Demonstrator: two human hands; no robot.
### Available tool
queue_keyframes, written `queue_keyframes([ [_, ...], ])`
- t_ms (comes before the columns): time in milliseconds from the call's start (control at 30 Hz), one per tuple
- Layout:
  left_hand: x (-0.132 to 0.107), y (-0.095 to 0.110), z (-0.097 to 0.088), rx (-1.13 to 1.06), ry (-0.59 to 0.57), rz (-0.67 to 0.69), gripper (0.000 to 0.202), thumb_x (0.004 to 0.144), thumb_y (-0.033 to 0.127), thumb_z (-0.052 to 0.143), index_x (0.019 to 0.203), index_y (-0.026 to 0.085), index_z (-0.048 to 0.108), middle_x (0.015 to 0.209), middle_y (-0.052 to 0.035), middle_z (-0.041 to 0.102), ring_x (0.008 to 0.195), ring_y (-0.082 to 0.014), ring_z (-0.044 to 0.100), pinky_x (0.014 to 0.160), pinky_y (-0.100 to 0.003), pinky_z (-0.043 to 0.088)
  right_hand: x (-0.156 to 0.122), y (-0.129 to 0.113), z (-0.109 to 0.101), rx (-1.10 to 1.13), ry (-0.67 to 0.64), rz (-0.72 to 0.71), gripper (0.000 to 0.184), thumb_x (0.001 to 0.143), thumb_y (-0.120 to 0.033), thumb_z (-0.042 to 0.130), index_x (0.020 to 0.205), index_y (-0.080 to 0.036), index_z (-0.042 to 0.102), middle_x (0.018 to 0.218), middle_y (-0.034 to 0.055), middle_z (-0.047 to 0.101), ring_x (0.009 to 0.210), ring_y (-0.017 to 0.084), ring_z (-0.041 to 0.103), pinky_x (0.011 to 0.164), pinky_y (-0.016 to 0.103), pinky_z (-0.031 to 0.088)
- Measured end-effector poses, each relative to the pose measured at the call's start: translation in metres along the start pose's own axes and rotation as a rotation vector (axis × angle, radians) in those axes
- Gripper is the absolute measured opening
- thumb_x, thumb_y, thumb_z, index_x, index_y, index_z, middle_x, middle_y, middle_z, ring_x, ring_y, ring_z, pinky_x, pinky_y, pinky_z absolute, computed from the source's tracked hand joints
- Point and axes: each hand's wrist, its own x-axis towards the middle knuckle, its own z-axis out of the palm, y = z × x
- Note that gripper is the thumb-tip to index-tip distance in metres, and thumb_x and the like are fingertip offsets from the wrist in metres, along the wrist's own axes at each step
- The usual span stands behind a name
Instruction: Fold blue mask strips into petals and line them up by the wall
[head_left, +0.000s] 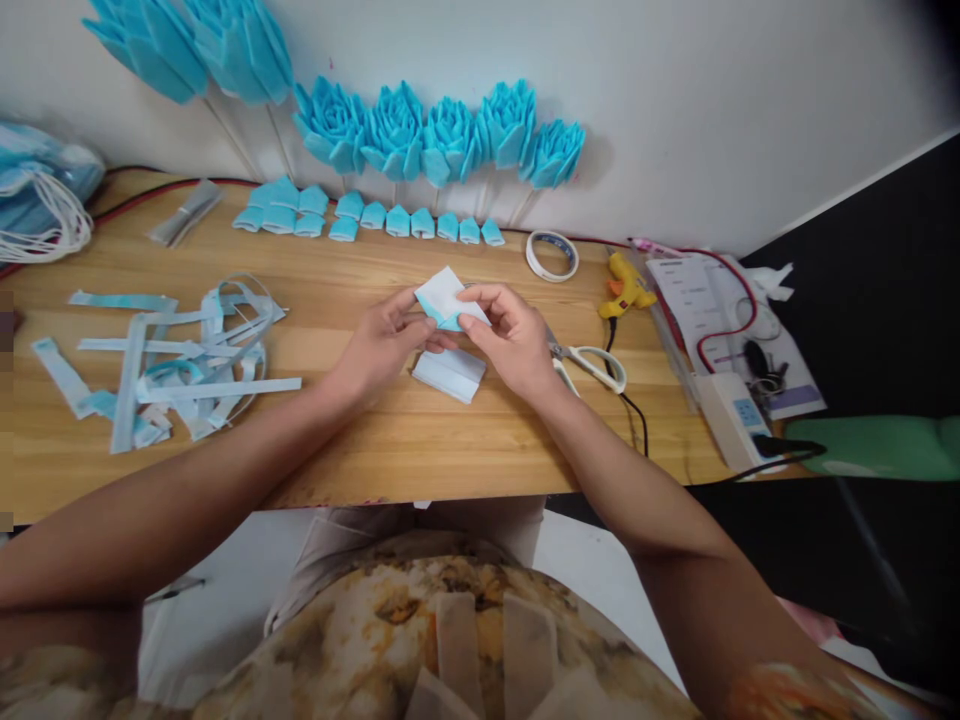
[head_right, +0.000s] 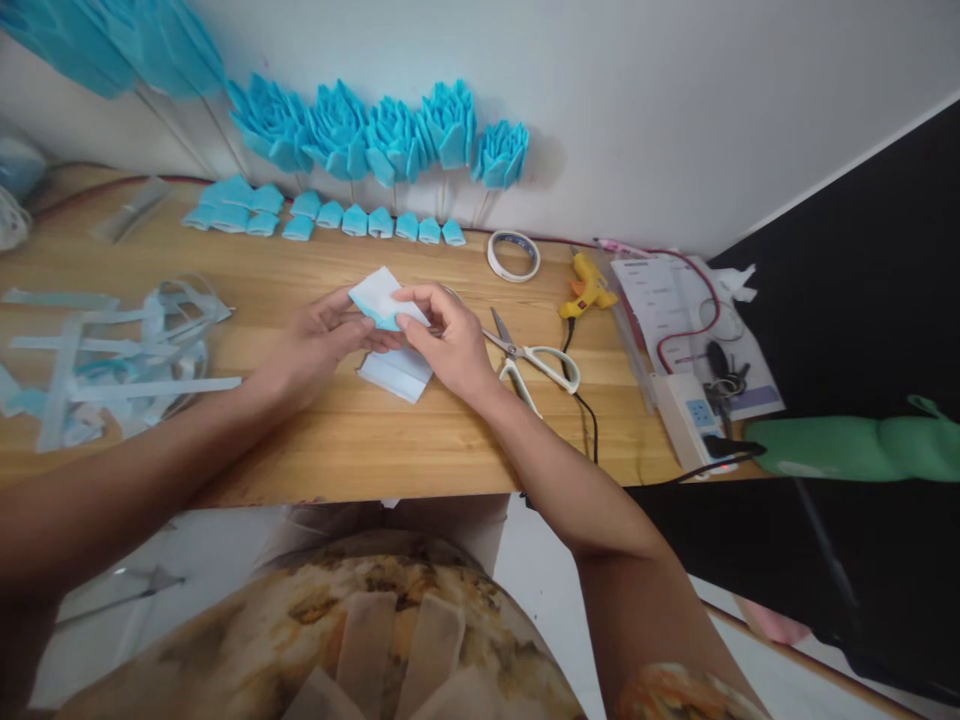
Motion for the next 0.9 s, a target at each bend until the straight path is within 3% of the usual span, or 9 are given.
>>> queue_keyframes([
  [200, -0.0007, 0.0033, 0.0025, 0.023, 0.021, -0.007, 0.025, 0.082, 0.019, 0.074, 0.106, 0.018, 0.071, 0.087, -0.0036, 0.077, 0.083, -0.0202, 0.075, 0.078, -0.031, 0.056, 0.0016, -0.0015, -0.0011, -0.052, 0.002, -0.02, 0.011, 0.087, -0.033, 0.067, 0.091, -0.022, 0.069, 0.091, 0.0002, 0.073, 0.078, 0.014, 0.061, 0.071, 0.03, 0.048],
  [567, -0.0015, 0.0049, 0.0019, 0.059, 0.015, -0.023, 0.026, 0.08, 0.019, 0.074, 0.106, 0.016, 0.072, 0.081, -0.0032, 0.075, 0.075, -0.0191, 0.073, 0.078, -0.032, 0.056, 0.0006, -0.0039, 0.0001, -0.042, 0.024, 0.013, 0.01, 0.086, -0.031, 0.066, 0.085, -0.022, 0.066, 0.084, -0.0006, 0.068, 0.073, 0.012, 0.056, 0.066, 0.028, 0.046],
  [767, 0.0006, 0.0001, -0.0004, 0.087, 0.035, 0.003, 0.041, 0.082, 0.017, 0.072, 0.123, 0.018, 0.069, 0.078, -0.0011, 0.075, 0.074, -0.0186, 0.073, 0.079, -0.032, 0.055, -0.0001, 0.0018, 0.0017, 0.015, -0.011, 0.057, 0.024, 0.089, -0.038, 0.066, 0.109, -0.025, 0.063, 0.083, -0.0015, 0.062, 0.072, 0.013, 0.055, 0.065, 0.028, 0.049],
  [900, 0.0007, 0.0023, -0.0005, 0.049, 0.032, 0.031, 0.04, 0.084, 0.028, 0.078, 0.121, 0.018, 0.069, 0.076, -0.0019, 0.074, 0.07, -0.017, 0.069, 0.072, -0.029, 0.052, 0.0003, 0.0027, 0.0005, -0.001, -0.022, 0.029, 0.032, 0.093, -0.042, 0.064, 0.121, -0.027, 0.058, 0.083, -0.0017, 0.059, 0.073, 0.014, 0.058, 0.069, 0.03, 0.052],
])
